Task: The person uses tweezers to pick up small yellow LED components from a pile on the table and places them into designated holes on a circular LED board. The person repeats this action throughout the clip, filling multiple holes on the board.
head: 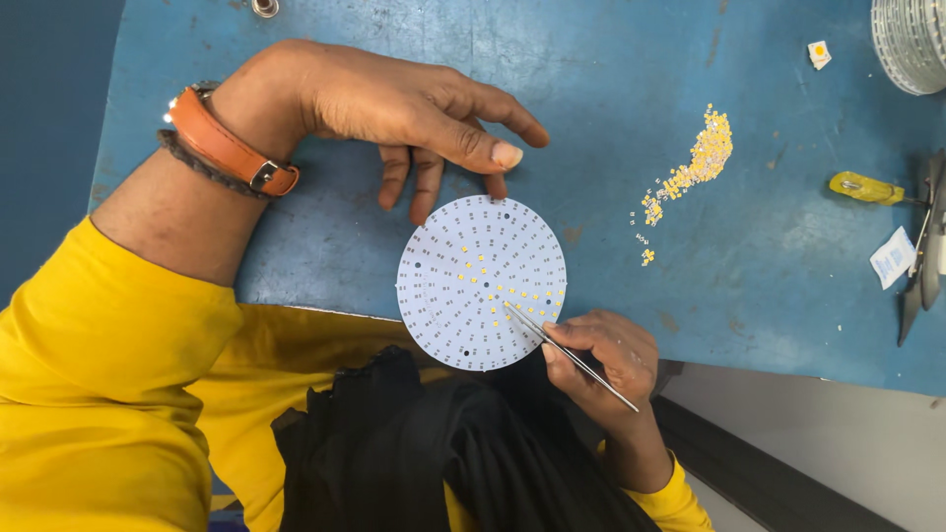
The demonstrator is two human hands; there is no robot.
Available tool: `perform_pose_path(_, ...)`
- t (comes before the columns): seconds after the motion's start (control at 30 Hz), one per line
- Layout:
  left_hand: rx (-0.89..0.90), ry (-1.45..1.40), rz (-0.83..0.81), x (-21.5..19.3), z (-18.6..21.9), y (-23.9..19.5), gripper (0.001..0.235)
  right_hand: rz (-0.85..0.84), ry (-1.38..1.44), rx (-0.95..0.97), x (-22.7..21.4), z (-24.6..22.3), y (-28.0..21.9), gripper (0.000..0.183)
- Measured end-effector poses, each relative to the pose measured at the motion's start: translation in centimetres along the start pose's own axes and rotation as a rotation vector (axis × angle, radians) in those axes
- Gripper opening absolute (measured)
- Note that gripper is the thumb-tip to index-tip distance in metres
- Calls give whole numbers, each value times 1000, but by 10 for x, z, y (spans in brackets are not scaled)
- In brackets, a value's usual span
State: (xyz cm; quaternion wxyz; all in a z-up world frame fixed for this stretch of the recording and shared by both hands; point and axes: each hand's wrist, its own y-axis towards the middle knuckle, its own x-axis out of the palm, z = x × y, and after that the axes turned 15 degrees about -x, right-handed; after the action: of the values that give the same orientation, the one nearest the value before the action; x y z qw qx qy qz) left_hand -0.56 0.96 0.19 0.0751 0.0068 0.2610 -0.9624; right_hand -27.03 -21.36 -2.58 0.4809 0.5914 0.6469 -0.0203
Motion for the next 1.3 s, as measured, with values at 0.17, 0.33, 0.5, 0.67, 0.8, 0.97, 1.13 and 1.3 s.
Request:
perform_pose_path(0.17, -11, 12, 19, 0, 0, 0, 96, -8, -3, 4, 1, 0, -2, 17)
perform_pose_path(0.33, -7, 7, 2, -1, -2, 1, 96, -5, -18, -15, 2, 1, -3, 16)
perform_pose_path(0.5, 14, 22, -65, -5, 0, 5, 95, 100, 2, 56, -10, 5, -13, 18)
perform_pose_path(0.67, -54, -21, -105, -7, 1, 9, 96, 261, -96, 348, -40, 12, -26, 16)
perform_pose_path(0.8, -136, -15, -33, -4, 2, 12, 95, 103, -238, 305, -50, 15, -32, 18)
perform_pose_path(0.97, -181, -24, -8, -2, 5, 10, 96, 259, -237, 435, -53, 29, -26, 15)
perform_pose_path(1.13, -174, -32, -21, -3, 4, 11, 97, 292, -334, 441, -49, 29, -23, 16)
perform_pose_path(1.3, -160, -26, -6, -2, 3, 11, 97, 267, -280, 378, -48, 27, -26, 16)
